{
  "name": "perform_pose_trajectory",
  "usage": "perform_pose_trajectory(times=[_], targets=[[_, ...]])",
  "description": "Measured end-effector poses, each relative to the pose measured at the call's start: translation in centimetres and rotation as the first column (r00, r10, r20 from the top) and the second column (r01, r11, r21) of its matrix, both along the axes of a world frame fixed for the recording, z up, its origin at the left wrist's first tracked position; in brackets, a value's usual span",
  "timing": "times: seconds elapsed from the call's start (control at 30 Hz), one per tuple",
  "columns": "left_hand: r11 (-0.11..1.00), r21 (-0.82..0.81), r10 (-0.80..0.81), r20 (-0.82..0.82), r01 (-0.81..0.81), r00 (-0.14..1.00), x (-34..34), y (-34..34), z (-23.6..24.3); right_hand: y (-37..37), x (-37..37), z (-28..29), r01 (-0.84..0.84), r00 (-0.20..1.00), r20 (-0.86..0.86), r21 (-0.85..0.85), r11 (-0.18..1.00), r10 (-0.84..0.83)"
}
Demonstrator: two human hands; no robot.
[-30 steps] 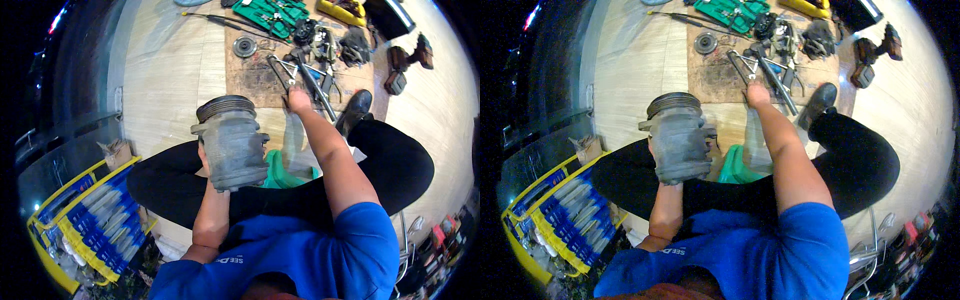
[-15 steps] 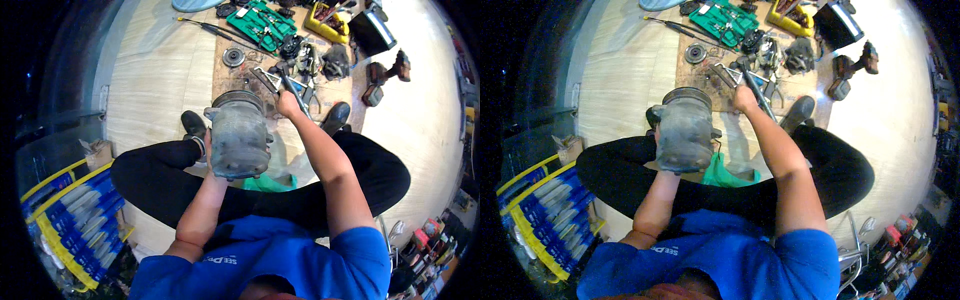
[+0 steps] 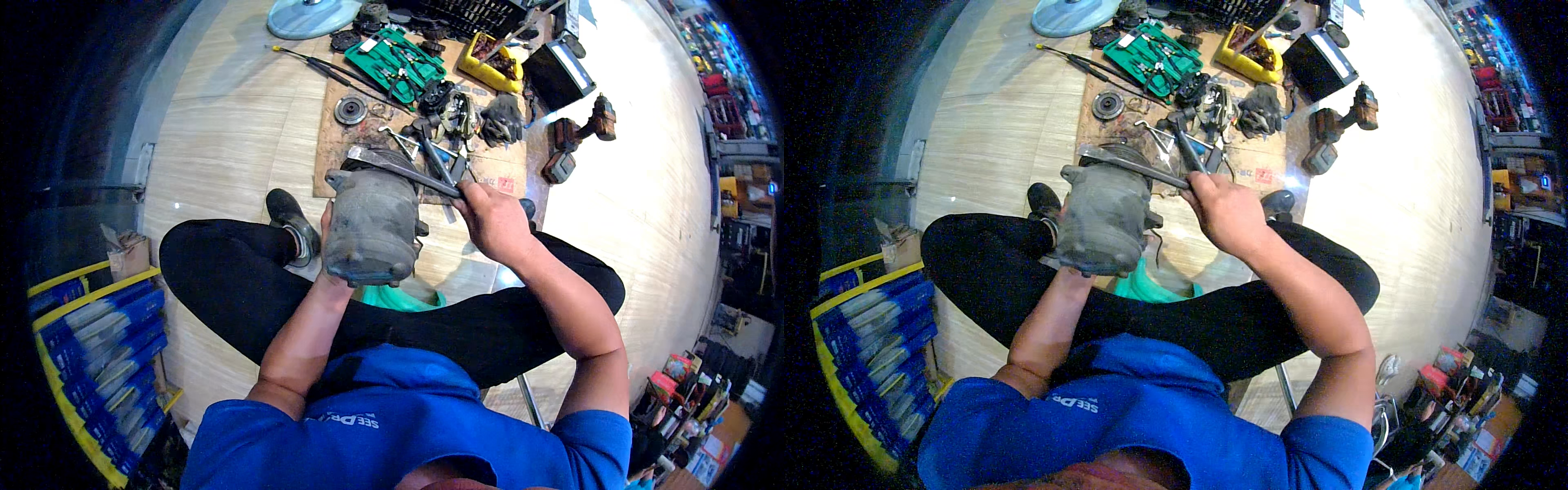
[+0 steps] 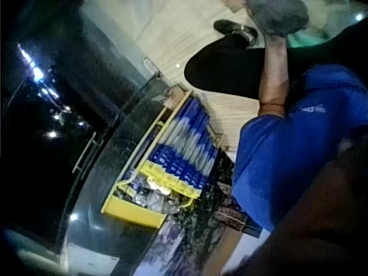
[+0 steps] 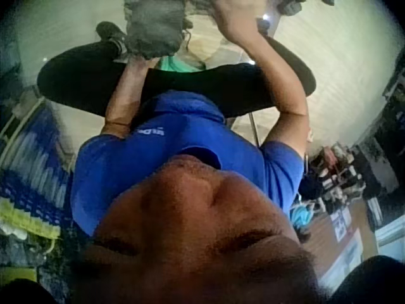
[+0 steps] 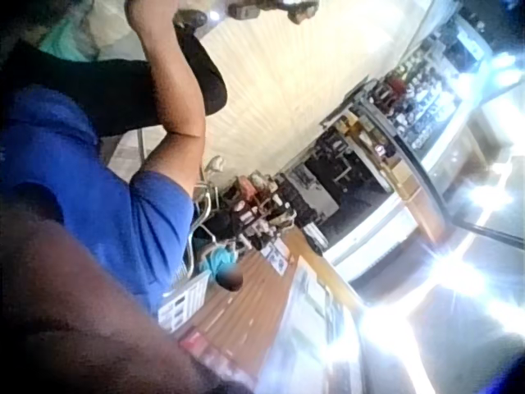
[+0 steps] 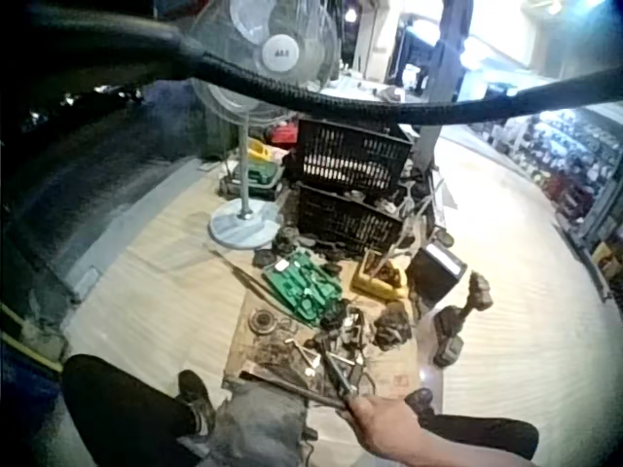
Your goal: The person disassembles an AC compressor by prying off a component with a screwdriver, tapping it with a hammer, and using a wrench while holding the unit by hand.
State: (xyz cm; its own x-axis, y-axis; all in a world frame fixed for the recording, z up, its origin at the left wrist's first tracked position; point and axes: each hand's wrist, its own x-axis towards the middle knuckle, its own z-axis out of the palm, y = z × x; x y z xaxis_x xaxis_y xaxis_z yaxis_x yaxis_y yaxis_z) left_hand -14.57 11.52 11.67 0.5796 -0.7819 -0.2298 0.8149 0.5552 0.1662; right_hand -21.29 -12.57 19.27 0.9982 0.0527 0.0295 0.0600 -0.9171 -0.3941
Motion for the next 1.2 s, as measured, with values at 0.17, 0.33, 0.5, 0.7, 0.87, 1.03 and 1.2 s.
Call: perform_pose_trajectory(times=[0.17, 0.33, 0.5, 0.7, 0.87, 1.03, 1.2], targets=[[0.964, -0.26, -0.074, -0.066, 0.055, 0.995, -0.6, 0.2, -0.3, 1.4, 0.0, 1.6, -0.186, 0.978, 0.118, 0.112, 0.976, 0.173], [0.997, -0.06, -0.059, -0.196, 0.049, 0.979, -0.5, 1.1, -0.6, -0.2, 0.9, -0.1, 0.087, 0.995, -0.049, 0.027, 0.996, -0.086], [0.999, -0.038, -0.038, -0.238, 0.029, 0.971, -0.6, 0.1, -0.6, 1.6, -0.6, 1.8, -0.141, 0.99, 0.051, 0.259, 0.956, 0.132], [0.995, -0.077, 0.046, -0.274, -0.069, 0.961, -1.4, 0.2, -2.3, 1.3, -1.4, 2.4, -0.171, 0.985, 0.09, 0.398, 0.901, 0.148], [0.995, 0.015, -0.099, -0.136, 0.102, 0.986, -0.9, 0.8, -4.0, -0.5, -0.1, 1.6, 0.031, 0.975, -0.221, 0.145, 0.989, 0.002], [0.992, -0.028, -0.121, -0.067, 0.12, 0.99, -1.0, 0.4, -4.5, -0.6, 0.5, 0.6, -0.029, 0.974, -0.219, 0.121, 0.992, 0.055], [0.999, 0.019, -0.039, -0.214, 0.044, 0.976, -1.2, 0.0, -4.1, 0.1, -0.3, 2.1, -0.208, 0.978, 0.077, 0.383, 0.9, 0.193]])
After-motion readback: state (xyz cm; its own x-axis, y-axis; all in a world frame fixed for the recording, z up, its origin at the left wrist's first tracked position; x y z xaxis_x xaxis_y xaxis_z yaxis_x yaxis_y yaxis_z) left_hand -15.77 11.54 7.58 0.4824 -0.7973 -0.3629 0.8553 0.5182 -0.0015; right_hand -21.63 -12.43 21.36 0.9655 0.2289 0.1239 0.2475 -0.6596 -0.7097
